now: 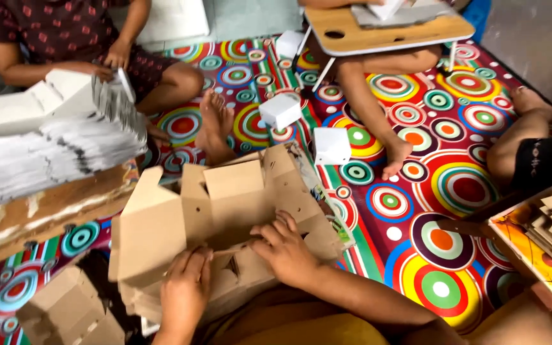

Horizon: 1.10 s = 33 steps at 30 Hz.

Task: Folding cardboard templates into boxes while sitting on the floor.

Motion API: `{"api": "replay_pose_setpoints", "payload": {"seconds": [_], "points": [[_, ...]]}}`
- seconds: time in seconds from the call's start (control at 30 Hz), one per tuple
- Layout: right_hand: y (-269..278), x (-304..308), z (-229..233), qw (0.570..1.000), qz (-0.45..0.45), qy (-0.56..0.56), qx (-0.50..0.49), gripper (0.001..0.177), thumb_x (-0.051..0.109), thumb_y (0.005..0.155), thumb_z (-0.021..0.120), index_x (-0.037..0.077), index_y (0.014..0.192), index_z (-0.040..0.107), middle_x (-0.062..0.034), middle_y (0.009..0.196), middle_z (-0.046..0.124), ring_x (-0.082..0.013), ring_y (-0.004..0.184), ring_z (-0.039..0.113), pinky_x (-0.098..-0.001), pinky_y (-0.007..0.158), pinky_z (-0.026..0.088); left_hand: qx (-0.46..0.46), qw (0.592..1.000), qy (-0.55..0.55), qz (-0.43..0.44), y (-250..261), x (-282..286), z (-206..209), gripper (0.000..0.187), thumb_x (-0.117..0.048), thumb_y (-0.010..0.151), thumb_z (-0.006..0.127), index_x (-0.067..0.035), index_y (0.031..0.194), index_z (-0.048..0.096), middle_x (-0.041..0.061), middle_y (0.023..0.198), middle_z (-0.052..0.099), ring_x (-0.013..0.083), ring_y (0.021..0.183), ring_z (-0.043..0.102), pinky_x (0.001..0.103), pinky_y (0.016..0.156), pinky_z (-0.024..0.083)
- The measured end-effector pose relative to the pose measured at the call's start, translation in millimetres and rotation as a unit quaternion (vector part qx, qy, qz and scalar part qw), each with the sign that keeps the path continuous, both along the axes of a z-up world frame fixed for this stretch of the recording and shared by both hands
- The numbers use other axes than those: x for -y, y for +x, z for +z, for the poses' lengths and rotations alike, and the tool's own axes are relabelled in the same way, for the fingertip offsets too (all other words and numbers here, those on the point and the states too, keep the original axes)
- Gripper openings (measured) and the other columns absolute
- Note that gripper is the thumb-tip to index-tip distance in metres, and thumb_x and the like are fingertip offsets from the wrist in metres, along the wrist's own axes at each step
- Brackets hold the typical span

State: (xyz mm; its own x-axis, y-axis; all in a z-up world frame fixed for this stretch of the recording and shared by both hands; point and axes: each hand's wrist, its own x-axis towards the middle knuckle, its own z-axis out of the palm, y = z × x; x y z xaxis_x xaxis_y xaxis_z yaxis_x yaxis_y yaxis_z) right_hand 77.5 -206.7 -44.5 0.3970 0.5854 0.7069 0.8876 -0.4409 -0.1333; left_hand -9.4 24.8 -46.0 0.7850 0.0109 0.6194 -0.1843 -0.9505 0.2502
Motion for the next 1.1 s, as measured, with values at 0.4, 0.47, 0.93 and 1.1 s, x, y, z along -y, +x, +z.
{"api": "replay_pose_setpoints", "payload": {"seconds": [0.4, 0.47, 0.93, 1.1], "points": [[60, 89, -35, 0.979, -0.008, 0.132, -0.152, 0.016, 0.008, 0.086, 0.070, 0.018, 0.097, 0.068, -0.0087, 0.123, 0.067, -0.0296, 0.112, 0.061, -0.0447, 0.096, 0.043, -0.149, 0.974, -0.165, -0.044, -16, -24, -20, 0.020, -0.026, 0.097, 0.060, -0.018, 0.114, 0.068, 0.006, 0.105, 0.077, 0.0288, 0.093, 0.075, 0.039, 0.085, 0.055], [59, 109, -32, 0.984, -0.031, 0.101, -0.144, 0.023, 0.002, 0.084, 0.067, 0.015, 0.102, 0.066, -0.0102, 0.125, 0.067, -0.0316, 0.113, 0.062, -0.0459, 0.094, 0.046, -0.183, 0.967, -0.162, -0.068, -20, -19, -8, 0.029, -0.031, 0.094, 0.065, -0.019, 0.121, 0.066, 0.007, 0.114, 0.077, 0.0299, 0.100, 0.075, 0.040, 0.088, 0.055], [29, 152, 8, 0.962, -0.043, -0.023, -0.270, 0.023, -0.001, 0.081, 0.069, 0.017, 0.095, 0.067, -0.0039, 0.117, 0.075, -0.0272, 0.107, 0.072, -0.0398, 0.089, 0.051, -0.213, 0.900, -0.305, -0.226, -68, -30, 83, 0.049, -0.040, 0.091, 0.071, -0.015, 0.133, 0.066, 0.009, 0.142, 0.068, 0.0231, 0.134, 0.062, 0.040, 0.111, 0.044], [44, 137, 8, 0.919, -0.071, 0.098, -0.376, 0.034, 0.023, 0.099, 0.058, 0.010, 0.129, 0.068, -0.0106, 0.135, 0.068, -0.0251, 0.129, 0.061, -0.0372, 0.107, 0.047, -0.156, 0.972, -0.174, 0.027, -45, -91, 30, 0.060, -0.041, 0.090, 0.062, -0.019, 0.145, 0.055, 0.005, 0.160, 0.046, 0.0318, 0.151, 0.036, 0.059, 0.115, 0.026]]}}
